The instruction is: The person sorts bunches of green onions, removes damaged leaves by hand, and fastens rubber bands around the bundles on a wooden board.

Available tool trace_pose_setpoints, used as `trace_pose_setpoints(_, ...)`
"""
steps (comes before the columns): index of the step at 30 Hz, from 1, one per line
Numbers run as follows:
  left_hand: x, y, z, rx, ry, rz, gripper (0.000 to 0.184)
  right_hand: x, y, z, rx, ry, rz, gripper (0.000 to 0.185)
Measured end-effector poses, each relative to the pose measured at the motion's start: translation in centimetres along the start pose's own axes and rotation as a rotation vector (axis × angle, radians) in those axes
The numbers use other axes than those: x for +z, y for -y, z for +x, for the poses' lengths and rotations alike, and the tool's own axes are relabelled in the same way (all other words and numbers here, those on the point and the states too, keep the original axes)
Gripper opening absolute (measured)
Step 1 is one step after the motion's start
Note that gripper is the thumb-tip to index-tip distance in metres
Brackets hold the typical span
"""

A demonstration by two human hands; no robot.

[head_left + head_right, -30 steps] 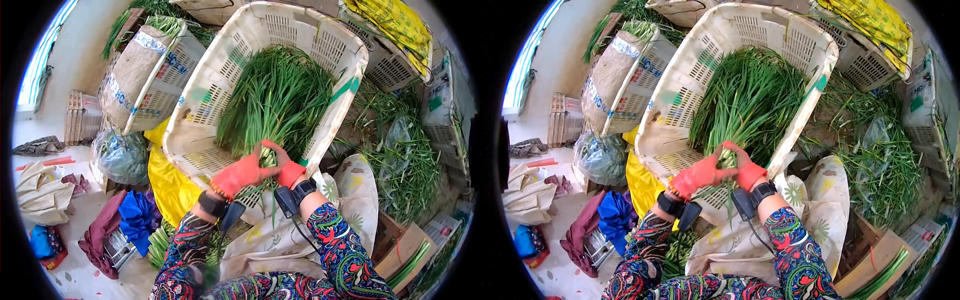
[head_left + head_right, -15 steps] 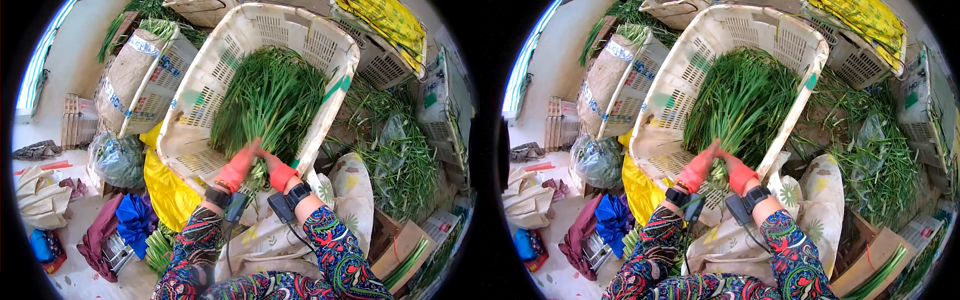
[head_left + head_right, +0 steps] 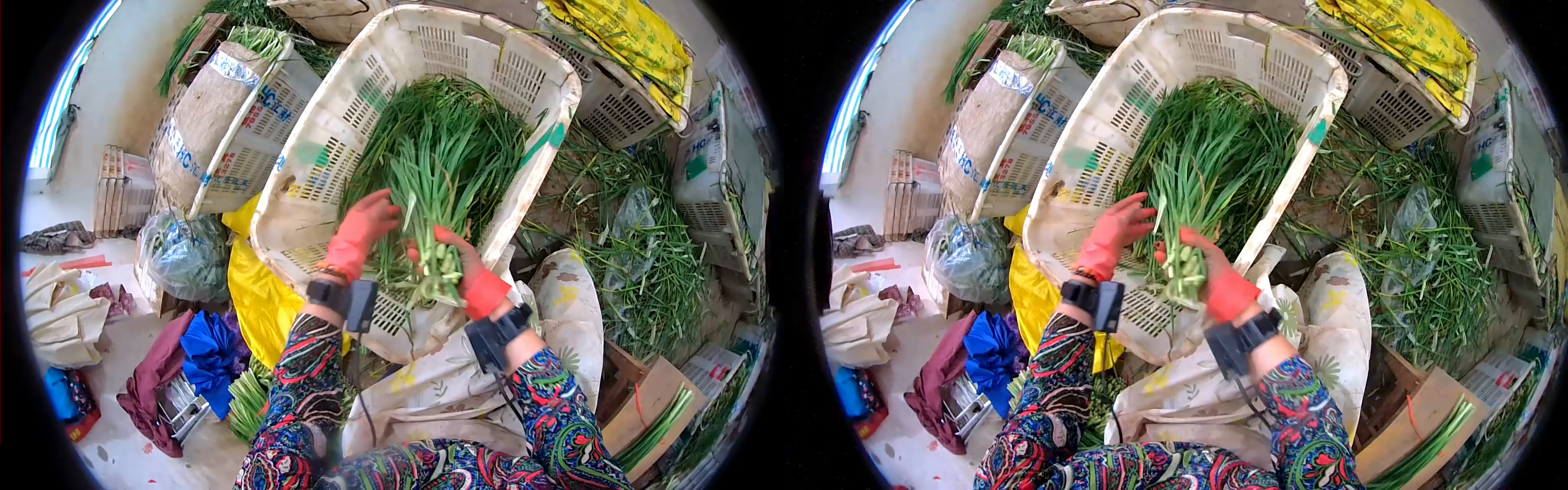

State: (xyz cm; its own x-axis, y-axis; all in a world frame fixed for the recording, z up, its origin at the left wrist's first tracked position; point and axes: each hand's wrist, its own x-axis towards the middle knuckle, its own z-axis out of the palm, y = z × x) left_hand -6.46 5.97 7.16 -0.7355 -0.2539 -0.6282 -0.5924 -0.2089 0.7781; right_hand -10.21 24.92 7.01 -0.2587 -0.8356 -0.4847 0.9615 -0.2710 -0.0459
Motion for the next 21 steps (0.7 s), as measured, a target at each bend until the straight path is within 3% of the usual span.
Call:
trace_pose_setpoints(1, 0.1, 1.4, 0.8, 0.116, -0.025, 0.089, 0.040, 0.7, 0.3, -1.3, -0.003, 0.001, -0.023, 0.033)
trace_pose_setpoints(2, 2.2, 2.2, 0.5, 0.159, 0.094, 0.039, 0.040, 1.5, 0.7, -2.9, -0.010, -0.001, -0.048, 0.035)
trace_pose_setpoints(4, 3.9, 9.6, 3.3, 0.164, 0.127, -0.165, 0.044, 1.3, 1.3, -5.9, 0.024, -0.027, -0.029, 0.039)
trace_pose_setpoints(6, 5.9, 7.3, 1.2, 0.022, 0.164, 0.513, 0.045, 1.9, 2.5, -9.8, 0.035, -0.076, -0.021, 0.041)
trace_pose_setpoints(8, 6.6, 12.1, 3.2, -0.208, 0.224, 1.151, 0.034, 2.1, 3.9, -13.5, 0.001, -0.074, -0.052, 0.045)
trace_pose_setpoints(9, 6.2, 12.9, 3.0, -0.241, 0.314, 1.289, 0.036, 2.4, 4.4, -15.3, -0.002, -0.029, 0.014, 0.048)
trace_pose_setpoints(11, 4.4, 12.4, 0.8, -0.169, 0.451, 1.266, 0.040, 3.8, 5.6, -19.2, -0.058, -0.089, -0.050, 0.051)
trace_pose_setpoints(12, 3.2, 11.4, -0.1, -0.112, 0.394, 1.154, 0.042, 4.5, 6.1, -20.8, -0.088, -0.106, -0.091, 0.051)
trace_pose_setpoints(13, 1.9, 10.3, -0.6, -0.052, 0.136, 0.892, 0.044, 4.5, 6.4, -22.0, -0.097, -0.051, -0.087, 0.054)
trace_pose_setpoints(14, -0.7, 10.7, 0.4, 0.137, 0.004, 0.702, 0.047, 4.6, 6.6, -23.2, -0.108, 0.006, -0.085, 0.058)
trace_pose_setpoints(15, -1.8, 7.2, -0.6, 0.293, -0.088, 0.457, 0.053, 4.8, 6.7, -24.2, -0.133, 0.000, -0.225, 0.055)
trace_pose_setpoints(16, -1.8, 1.5, -3.2, 0.440, -0.187, 0.411, 0.055, 6.5, 6.3, -25.2, -0.135, -0.080, -0.206, 0.054)
trace_pose_setpoints(17, -1.8, -3.1, -5.8, 0.540, -0.219, 0.331, 0.055, 7.1, 6.1, -25.9, -0.096, -0.087, -0.274, 0.053)
trace_pose_setpoints(18, -1.5, -7.3, -9.1, 0.772, -0.156, 0.250, 0.055, 7.5, 5.8, -26.6, -0.060, -0.096, -0.341, 0.053)
trace_pose_setpoints(19, -0.4, -12.4, -13.6, 0.902, -0.128, 0.381, 0.060, 7.9, 4.9, -27.2, -0.015, -0.139, -0.391, 0.052)
trace_pose_setpoints(21, 2.2, -18.8, -21.2, 1.111, 0.111, 0.484, 0.085, 7.8, 3.2, -27.7, 0.146, -0.048, -0.507, 0.052)
